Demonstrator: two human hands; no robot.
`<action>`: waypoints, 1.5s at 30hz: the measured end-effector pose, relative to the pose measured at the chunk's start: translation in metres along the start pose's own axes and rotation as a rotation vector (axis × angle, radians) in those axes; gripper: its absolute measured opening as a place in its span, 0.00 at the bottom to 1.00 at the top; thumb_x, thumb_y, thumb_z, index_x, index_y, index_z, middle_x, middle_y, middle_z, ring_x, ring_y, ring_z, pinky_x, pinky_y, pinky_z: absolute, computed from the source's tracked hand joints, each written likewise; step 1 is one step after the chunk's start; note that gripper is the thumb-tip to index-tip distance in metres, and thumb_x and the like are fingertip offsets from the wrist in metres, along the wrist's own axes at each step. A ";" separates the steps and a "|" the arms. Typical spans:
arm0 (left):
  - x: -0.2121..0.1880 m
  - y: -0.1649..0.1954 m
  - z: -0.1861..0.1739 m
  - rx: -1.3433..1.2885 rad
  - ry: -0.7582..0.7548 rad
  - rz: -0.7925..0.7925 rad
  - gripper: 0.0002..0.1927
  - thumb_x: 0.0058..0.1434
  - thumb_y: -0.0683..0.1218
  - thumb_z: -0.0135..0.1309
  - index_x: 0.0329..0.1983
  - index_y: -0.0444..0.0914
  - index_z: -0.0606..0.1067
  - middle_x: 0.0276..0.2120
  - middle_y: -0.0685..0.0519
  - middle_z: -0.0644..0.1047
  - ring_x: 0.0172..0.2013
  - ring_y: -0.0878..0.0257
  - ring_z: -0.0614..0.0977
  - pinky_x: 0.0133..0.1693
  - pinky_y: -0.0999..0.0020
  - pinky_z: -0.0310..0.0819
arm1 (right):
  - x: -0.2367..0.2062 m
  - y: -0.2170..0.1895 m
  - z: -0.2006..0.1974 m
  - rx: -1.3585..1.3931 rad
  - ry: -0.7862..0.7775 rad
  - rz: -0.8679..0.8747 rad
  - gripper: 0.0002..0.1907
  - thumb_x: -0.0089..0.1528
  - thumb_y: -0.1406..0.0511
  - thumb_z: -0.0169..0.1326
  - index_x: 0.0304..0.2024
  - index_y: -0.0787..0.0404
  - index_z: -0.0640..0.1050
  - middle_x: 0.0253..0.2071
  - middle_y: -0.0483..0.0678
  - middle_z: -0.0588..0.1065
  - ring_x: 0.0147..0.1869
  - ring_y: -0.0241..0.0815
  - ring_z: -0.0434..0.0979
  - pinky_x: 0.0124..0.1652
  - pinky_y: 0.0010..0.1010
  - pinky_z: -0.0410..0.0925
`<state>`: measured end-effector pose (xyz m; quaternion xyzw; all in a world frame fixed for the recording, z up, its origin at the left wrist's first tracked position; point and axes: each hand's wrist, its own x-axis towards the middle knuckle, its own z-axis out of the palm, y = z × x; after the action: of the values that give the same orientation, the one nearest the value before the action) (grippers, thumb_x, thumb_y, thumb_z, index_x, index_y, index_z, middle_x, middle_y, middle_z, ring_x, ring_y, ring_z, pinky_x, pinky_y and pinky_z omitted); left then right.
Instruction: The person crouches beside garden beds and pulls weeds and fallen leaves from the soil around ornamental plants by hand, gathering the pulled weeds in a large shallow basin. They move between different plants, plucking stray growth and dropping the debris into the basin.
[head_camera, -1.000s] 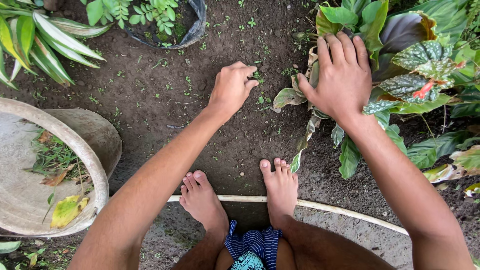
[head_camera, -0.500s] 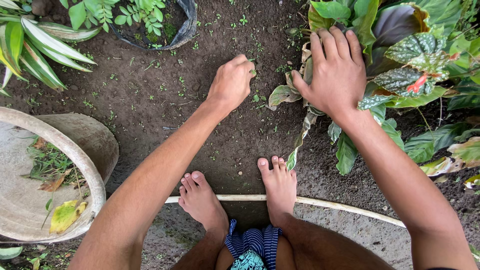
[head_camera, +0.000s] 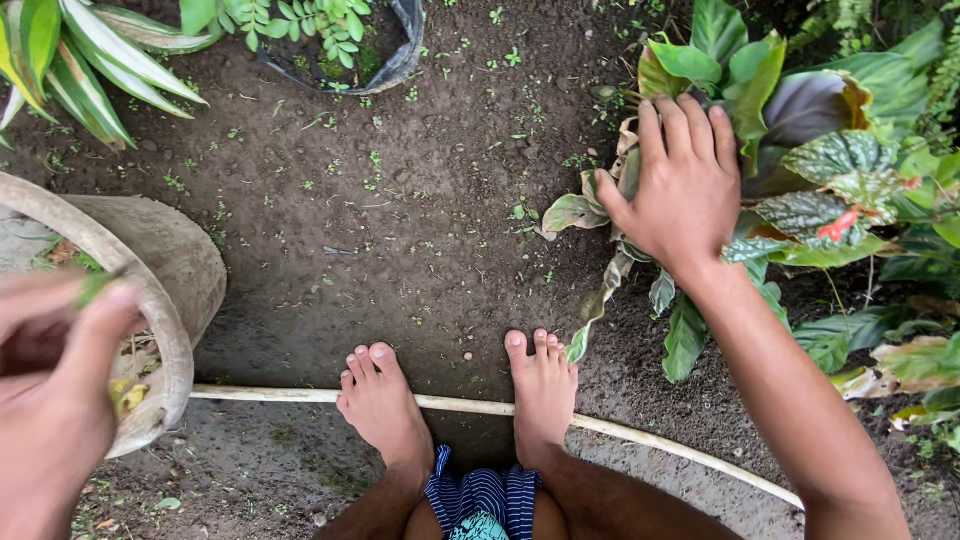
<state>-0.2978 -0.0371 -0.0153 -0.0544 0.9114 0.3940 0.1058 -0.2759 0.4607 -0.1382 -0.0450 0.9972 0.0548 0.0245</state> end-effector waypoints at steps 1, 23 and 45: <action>-0.010 -0.022 -0.012 0.077 0.058 -0.152 0.06 0.76 0.41 0.57 0.45 0.32 0.77 0.35 0.49 0.80 0.32 0.69 0.79 0.37 0.76 0.72 | 0.000 0.000 0.000 -0.007 -0.004 0.001 0.39 0.69 0.44 0.55 0.66 0.70 0.73 0.66 0.57 0.70 0.76 0.53 0.63 0.76 0.44 0.49; 0.075 0.064 0.156 0.390 -0.573 0.577 0.04 0.56 0.38 0.55 0.30 0.38 0.80 0.30 0.44 0.81 0.34 0.45 0.83 0.38 0.50 0.78 | -0.005 0.000 0.001 -0.063 -0.021 0.005 0.40 0.69 0.43 0.52 0.67 0.69 0.72 0.69 0.54 0.70 0.78 0.50 0.62 0.76 0.43 0.47; 0.158 -0.004 0.281 0.620 -0.283 1.000 0.11 0.62 0.41 0.57 0.46 0.45 0.84 0.41 0.55 0.76 0.43 0.61 0.82 0.50 0.59 0.71 | -0.008 -0.001 0.006 -0.057 -0.012 0.008 0.40 0.70 0.43 0.53 0.68 0.69 0.72 0.67 0.56 0.70 0.79 0.51 0.62 0.77 0.43 0.48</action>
<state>-0.4087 0.1627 -0.2426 0.4667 0.8759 0.1156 0.0388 -0.2676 0.4611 -0.1436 -0.0417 0.9952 0.0837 0.0289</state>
